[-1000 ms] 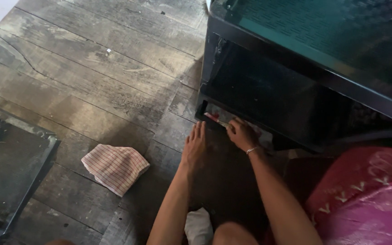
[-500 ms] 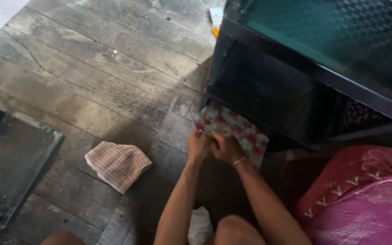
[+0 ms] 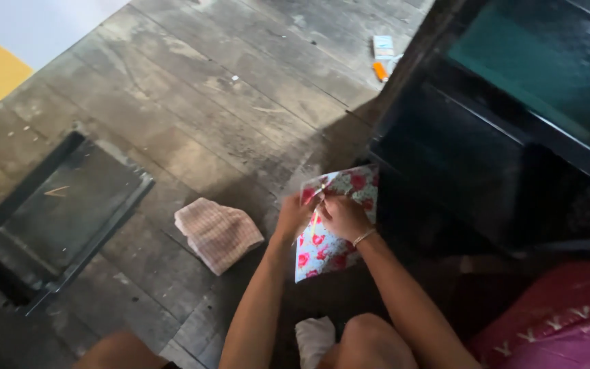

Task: Assembling a multi-tier plastic storage shelf and organizing items on the floor.

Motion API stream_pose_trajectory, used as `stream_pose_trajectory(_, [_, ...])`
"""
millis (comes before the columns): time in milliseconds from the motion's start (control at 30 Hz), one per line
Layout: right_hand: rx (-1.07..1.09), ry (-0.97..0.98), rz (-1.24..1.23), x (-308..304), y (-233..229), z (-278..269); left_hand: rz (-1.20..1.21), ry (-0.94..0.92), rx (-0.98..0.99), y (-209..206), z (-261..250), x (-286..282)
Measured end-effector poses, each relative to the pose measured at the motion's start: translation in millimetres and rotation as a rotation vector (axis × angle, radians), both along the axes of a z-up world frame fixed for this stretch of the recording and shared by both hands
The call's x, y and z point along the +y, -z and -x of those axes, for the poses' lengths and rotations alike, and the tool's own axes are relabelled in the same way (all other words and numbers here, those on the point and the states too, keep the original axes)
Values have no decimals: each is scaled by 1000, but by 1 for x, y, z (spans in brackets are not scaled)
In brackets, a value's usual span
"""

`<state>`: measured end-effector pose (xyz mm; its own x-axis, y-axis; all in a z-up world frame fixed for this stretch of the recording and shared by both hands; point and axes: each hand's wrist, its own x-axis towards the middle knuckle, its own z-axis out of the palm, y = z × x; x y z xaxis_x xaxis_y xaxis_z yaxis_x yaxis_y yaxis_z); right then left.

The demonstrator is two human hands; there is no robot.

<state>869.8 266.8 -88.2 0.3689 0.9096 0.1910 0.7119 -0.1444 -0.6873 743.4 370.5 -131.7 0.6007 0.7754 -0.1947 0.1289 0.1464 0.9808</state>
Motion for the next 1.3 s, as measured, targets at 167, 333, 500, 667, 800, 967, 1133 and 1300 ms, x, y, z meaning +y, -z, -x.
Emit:
stream_pose_trajectory(167, [-226,-207,141,30,-19,11,-202,-45,145,-44,34,18])
stream_pose_trajectory(333, [-289,-336,101,66,-38,26,-200,-151,143,-60,58,43])
stream_pose_trajectory(500, [-314,-422,199,105,-51,48,-116,-220,67,-61,85,63])
stream_pose_trajectory(667, [-325,-546,247,140,-81,87,-77,-275,4,-69,128,84])
stream_pose_trajectory(800, [-343,-621,144,167,-85,122,-105,-398,61,-104,177,95])
stream_pose_trajectory(967, [-414,-731,13,192,-105,193,-208,-572,132,-114,251,105])
stream_pose_trajectory(1133, [-440,-779,88,205,-129,283,-249,-720,151,-138,324,100])
stream_pose_trajectory(1300, [-282,-889,113,207,-137,371,-350,-832,325,-157,411,87])
